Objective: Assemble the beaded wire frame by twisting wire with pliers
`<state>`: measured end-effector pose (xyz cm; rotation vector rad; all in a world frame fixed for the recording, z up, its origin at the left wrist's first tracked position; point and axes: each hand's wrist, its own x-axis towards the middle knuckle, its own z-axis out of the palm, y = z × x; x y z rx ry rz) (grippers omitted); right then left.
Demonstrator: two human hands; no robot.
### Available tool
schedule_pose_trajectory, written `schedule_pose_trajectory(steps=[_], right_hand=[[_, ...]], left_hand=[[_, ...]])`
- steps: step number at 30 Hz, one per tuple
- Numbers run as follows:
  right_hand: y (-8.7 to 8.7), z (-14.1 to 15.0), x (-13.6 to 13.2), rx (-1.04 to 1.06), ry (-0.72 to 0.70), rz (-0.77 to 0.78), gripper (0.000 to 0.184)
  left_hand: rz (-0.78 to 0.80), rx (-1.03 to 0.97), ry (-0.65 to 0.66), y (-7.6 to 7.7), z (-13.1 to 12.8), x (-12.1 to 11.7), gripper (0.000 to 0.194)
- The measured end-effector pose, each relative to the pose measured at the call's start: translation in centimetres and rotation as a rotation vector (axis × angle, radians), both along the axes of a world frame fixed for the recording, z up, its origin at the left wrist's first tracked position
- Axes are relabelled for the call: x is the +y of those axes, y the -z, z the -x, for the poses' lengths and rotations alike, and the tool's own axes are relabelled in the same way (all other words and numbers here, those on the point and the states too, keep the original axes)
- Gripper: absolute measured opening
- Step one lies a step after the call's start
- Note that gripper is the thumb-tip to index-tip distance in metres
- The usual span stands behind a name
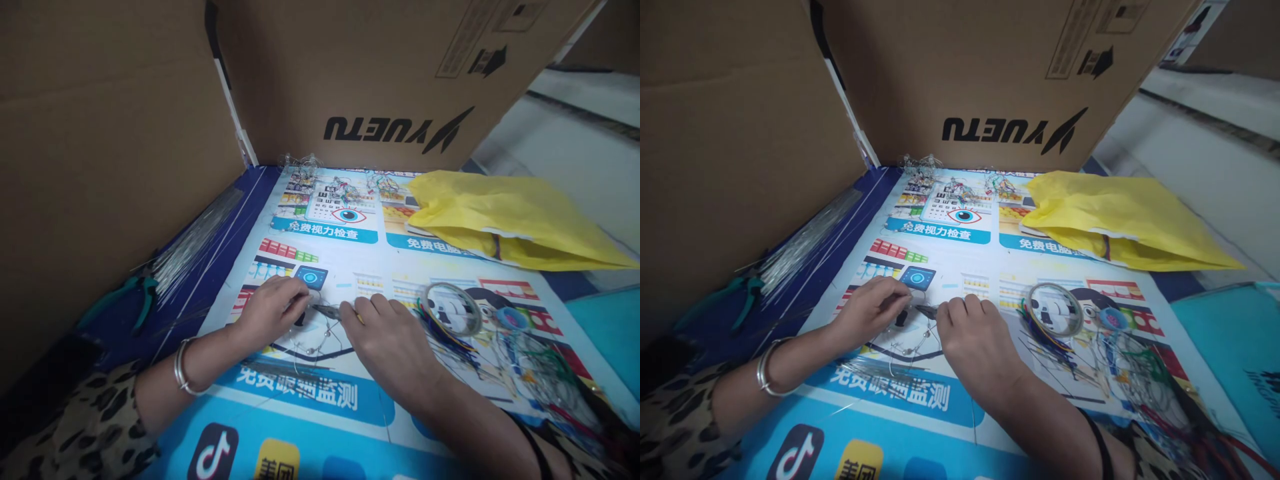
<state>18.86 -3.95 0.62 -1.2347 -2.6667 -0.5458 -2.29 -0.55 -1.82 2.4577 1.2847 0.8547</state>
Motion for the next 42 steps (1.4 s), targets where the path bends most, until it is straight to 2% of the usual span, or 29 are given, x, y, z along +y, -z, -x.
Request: schedule_pose_trajectory(steps=[4, 17, 22, 34, 42], right_hand=[[-0.02, -0.05, 0.22, 0.017, 0.007, 0.029, 0.006], [0.33, 0.14, 0.63, 0.051, 0.028, 0.112, 0.006], [0.53, -0.03, 0.57, 0.048, 0.014, 0.064, 0.008], [0.07, -0.38, 0.68, -0.024, -0.132, -0.093, 0.019], [0.3, -0.6, 0.74, -0.055, -0.169, -0.132, 0.023]], left_hand=[[-0.005, 0.003, -0.002, -0.02, 0.0, -0.02, 0.011], [0.089, 0.052, -0.062, 0.29, 0.04, -0.2, 0.009], [0.091, 0.05, -0.077, 0.28, -0.02, -0.13, 0.009], [0.127, 0.026, -0.082, 0.19, -0.09, -0.1, 0.007], [0.184, 0.008, -0.091, 0.18, -0.1, 0.0, 0.008]])
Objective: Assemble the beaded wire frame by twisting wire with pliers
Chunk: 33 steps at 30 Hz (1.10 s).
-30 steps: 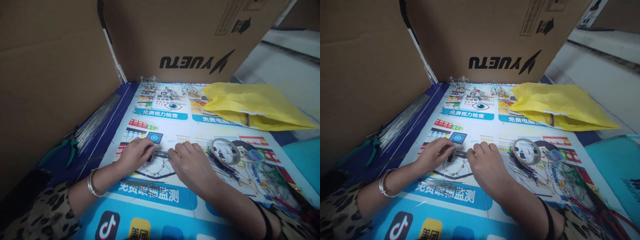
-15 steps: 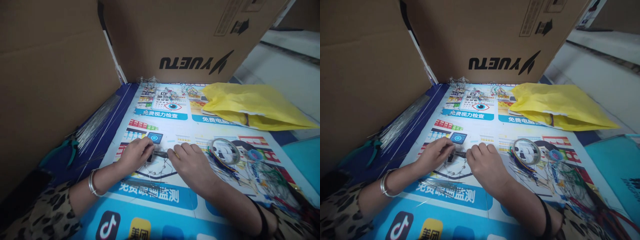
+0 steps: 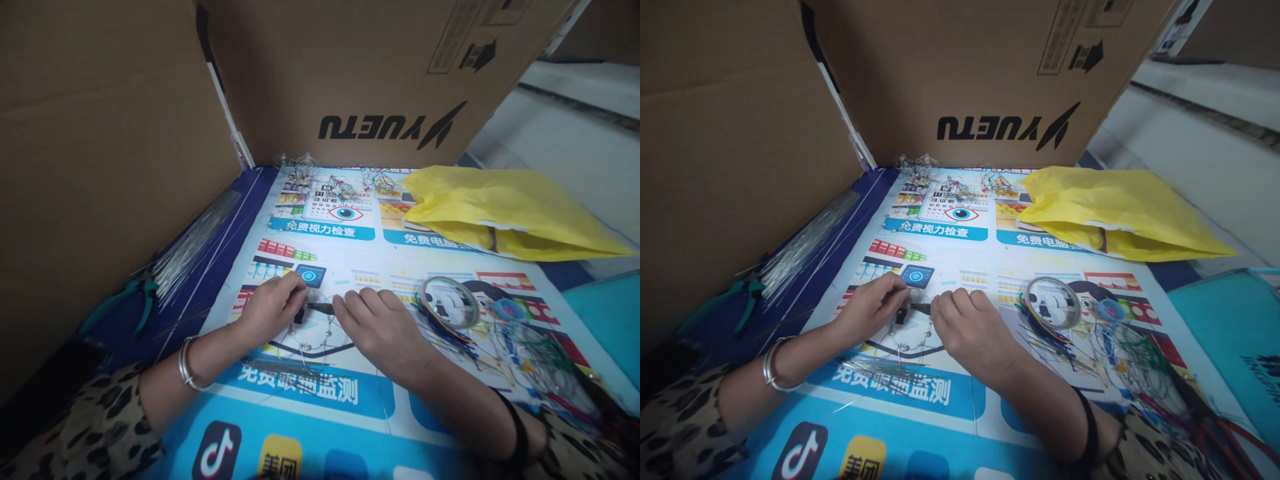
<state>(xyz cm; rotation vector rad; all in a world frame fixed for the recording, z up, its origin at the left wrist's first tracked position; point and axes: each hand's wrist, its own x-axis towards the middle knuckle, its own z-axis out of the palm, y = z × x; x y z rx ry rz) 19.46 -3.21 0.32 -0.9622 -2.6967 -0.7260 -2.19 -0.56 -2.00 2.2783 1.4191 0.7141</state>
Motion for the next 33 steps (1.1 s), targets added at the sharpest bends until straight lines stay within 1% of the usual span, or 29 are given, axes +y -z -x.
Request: schedule_pose_trajectory(steps=[12, 19, 26, 33], right_hand=[[0.32, -0.57, 0.43, 0.05, -0.085, -0.043, 0.025], [0.56, -0.78, 0.64, 0.012, -0.087, -0.072, 0.026], [0.64, -0.9, 0.68, 0.001, -0.107, -0.09, 0.026], [0.62, -0.82, 0.79, 0.007, -0.143, -0.109, 0.026]], left_hand=[[0.068, -0.021, -0.008, -0.27, -0.08, 0.12, 0.006], [0.102, -0.014, -0.015, -0.48, -0.21, 0.29, 0.006], [0.099, -0.001, 0.001, -0.56, -0.19, 0.42, 0.007], [0.087, 0.012, -0.009, -0.58, -0.22, 0.43, 0.007]])
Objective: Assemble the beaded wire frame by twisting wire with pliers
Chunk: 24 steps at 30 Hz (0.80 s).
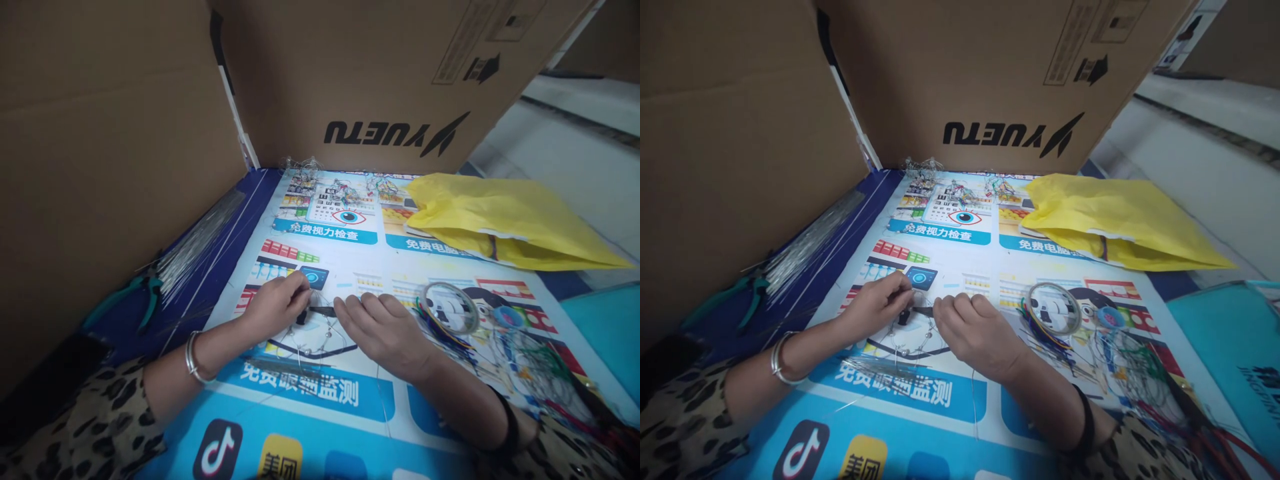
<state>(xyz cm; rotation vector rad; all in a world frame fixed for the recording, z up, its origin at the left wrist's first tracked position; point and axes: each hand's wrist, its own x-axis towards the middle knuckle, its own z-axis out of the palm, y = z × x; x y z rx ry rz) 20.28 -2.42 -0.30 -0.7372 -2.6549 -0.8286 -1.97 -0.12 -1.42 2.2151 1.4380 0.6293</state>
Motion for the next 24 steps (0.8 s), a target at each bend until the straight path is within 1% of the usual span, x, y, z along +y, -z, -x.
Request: schedule_pose_trajectory(steps=[14, 24], right_hand=[[-0.19, -0.21, 0.1, 0.008, -0.062, -0.073, 0.024], [-0.26, -0.23, 0.14, 0.001, -0.071, -0.072, 0.024]], left_hand=[[0.011, -0.005, 0.004, 0.0, 0.0, 0.07, 0.007], [0.026, -0.007, 0.01, -0.07, -0.02, 0.13, 0.008]])
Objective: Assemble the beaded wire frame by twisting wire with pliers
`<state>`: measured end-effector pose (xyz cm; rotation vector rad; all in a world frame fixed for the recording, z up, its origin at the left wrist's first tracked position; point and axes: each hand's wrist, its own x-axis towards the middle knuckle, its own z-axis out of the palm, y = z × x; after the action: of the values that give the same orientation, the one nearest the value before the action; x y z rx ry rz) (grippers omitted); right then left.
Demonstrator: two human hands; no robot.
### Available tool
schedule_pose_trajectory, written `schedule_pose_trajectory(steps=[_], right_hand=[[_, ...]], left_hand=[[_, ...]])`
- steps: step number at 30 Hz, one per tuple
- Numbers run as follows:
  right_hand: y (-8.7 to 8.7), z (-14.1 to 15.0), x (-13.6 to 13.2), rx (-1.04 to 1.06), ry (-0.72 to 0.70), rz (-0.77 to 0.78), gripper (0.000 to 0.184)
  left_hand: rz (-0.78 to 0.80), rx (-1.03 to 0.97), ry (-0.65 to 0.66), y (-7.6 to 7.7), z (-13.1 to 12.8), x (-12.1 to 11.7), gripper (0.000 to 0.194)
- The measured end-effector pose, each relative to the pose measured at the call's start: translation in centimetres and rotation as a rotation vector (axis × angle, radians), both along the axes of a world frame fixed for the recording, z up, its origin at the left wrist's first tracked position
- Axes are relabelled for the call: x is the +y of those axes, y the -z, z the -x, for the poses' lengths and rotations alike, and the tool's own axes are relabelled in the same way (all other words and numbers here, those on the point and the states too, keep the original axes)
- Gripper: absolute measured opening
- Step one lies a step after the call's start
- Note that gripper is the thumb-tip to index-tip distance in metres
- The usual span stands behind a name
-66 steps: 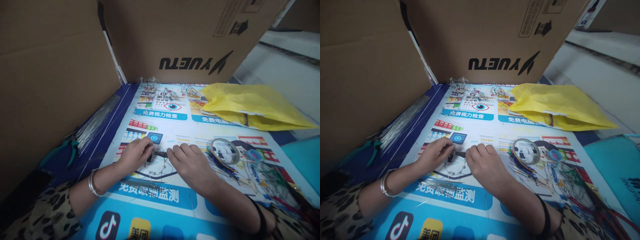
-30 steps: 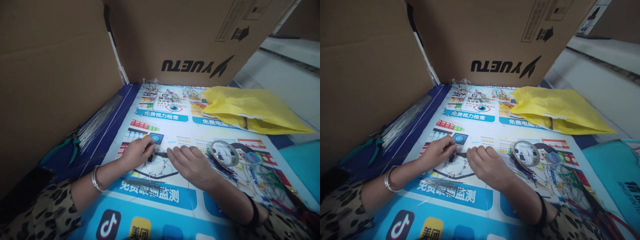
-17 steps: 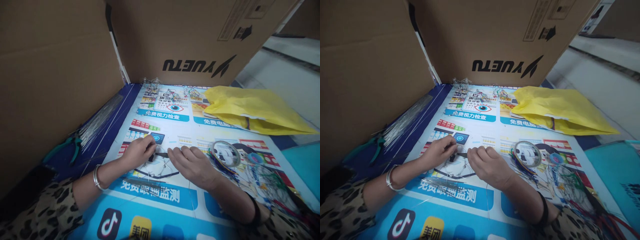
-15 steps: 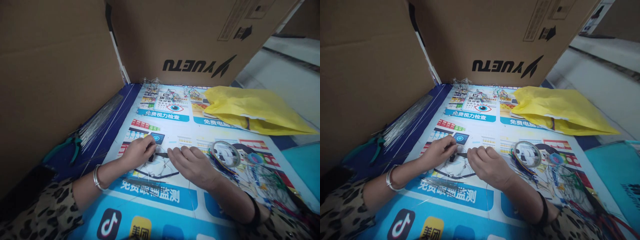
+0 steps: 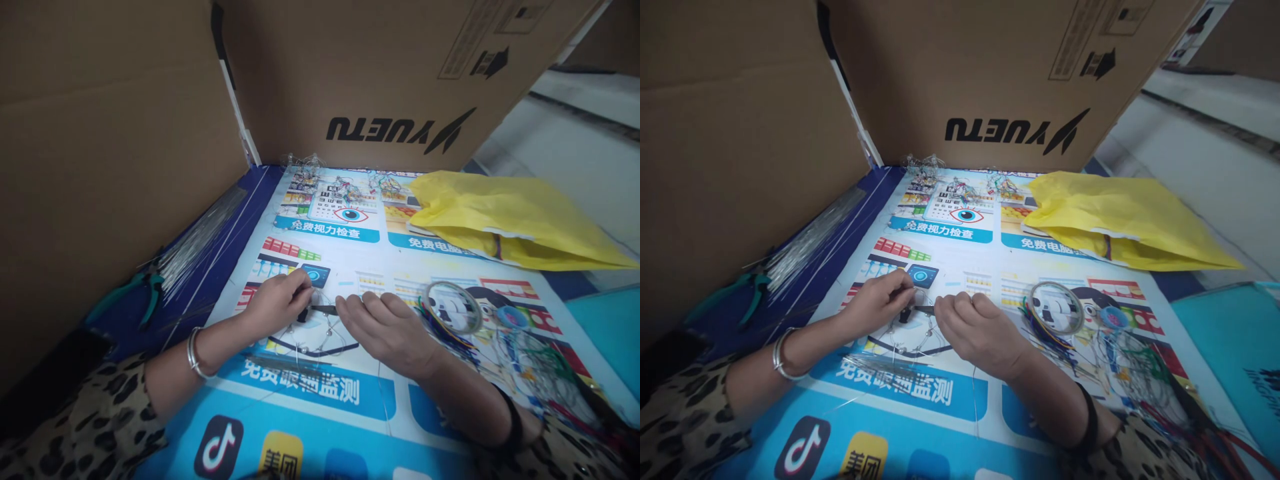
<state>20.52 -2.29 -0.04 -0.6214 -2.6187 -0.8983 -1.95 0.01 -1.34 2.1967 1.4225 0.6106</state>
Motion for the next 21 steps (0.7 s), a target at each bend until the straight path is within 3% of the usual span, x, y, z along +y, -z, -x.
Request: schedule_pose_trajectory(steps=[21], right_hand=[[-0.04, 0.36, 0.04, -0.019, -0.002, 0.017, 0.025]], left_hand=[[0.008, 0.024, 0.014, 0.06, 0.06, 0.08, 0.008]])
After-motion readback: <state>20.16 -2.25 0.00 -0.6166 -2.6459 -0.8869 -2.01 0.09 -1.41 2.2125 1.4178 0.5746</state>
